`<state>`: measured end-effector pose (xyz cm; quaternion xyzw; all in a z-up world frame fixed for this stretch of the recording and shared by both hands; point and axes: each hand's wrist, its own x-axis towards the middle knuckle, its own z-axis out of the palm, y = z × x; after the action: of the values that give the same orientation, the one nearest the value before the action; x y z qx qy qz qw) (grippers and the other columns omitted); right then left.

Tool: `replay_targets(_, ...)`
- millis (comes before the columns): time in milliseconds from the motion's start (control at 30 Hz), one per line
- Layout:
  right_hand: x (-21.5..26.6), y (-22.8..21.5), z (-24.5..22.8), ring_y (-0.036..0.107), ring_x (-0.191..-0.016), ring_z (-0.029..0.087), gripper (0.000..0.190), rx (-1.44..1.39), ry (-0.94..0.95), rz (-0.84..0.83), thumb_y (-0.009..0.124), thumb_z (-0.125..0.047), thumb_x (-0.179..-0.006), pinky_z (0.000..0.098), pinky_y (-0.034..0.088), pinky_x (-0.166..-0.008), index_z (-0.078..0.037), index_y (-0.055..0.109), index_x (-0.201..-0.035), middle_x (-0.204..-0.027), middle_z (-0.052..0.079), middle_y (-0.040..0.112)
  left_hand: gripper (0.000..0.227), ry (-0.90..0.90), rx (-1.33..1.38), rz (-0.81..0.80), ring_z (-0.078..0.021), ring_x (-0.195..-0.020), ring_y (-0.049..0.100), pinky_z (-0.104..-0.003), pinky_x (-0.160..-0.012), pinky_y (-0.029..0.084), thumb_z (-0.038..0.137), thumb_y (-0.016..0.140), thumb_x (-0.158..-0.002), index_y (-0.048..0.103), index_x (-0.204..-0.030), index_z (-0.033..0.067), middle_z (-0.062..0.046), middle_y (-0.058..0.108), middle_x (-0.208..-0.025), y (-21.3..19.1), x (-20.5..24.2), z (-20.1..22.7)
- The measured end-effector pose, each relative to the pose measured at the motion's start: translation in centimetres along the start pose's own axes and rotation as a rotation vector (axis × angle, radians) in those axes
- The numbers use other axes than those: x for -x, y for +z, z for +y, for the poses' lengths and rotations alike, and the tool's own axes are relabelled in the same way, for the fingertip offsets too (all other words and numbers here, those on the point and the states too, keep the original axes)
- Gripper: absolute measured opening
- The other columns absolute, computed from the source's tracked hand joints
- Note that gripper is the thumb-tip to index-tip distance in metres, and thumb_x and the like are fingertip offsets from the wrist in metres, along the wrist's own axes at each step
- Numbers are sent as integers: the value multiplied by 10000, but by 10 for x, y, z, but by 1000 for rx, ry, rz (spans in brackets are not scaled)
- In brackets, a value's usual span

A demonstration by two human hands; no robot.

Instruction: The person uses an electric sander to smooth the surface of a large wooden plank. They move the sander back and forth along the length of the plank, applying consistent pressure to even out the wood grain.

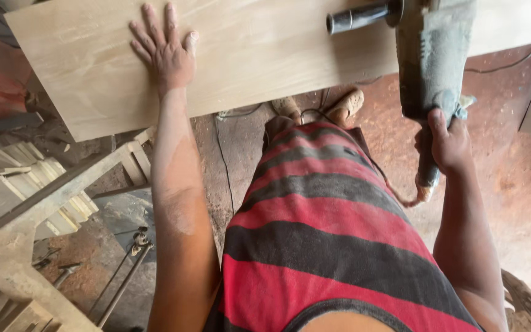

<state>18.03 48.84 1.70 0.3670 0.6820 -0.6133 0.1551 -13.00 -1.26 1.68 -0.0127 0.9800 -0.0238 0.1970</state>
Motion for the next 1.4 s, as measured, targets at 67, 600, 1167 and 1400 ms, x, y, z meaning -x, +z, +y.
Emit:
replay_targets(67, 9, -2, 5, 633, -655, 193, 553, 66, -1, -18, 557, -483, -1121, 363, 539, -605, 58, 536, -1235, -794, 100, 627, 655, -6, 26, 13, -537, -1472, 37, -685, -1148, 58, 449, 497, -1071, 246, -1628, 214, -222, 82, -1658, -10, -4, 9)
replay_targets(600, 8, 114, -85, 667, -1073, 472, 708, 423, -418, -495, 571, -551, -1033, 541, 518, -917, 83, 501, -1342, -1078, 330, 694, 369, 200, -109, 211, -376, -1043, 663, -452, -941, 525, 72, 486, -998, 559, -1263, -175, -313, 639, -1180, 26, 115, 88)
replay_targets(1167, -46, -83, -18, 701, -700, 215, 639, 473, -205, -349, 575, -580, -1011, 361, 566, -647, 33, 585, -1191, -774, 114, 679, 223, 222, -175, 443, -326, -719, 683, -458, -588, 552, 73, 556, -876, 685, -910, -105, -243, 666, -834, 69, 135, 330)
replay_targets(1400, -53, -152, 26, 698, -659, 199, 719, 504, -148, -302, 528, -618, -1082, 348, 550, -661, 73, 658, -934, -690, 125, 672, 310, 266, -141, 407, -338, -803, 713, -481, -662, 592, 132, 536, -931, 654, -1086, -109, -251, 689, -913, 95, 136, 417)
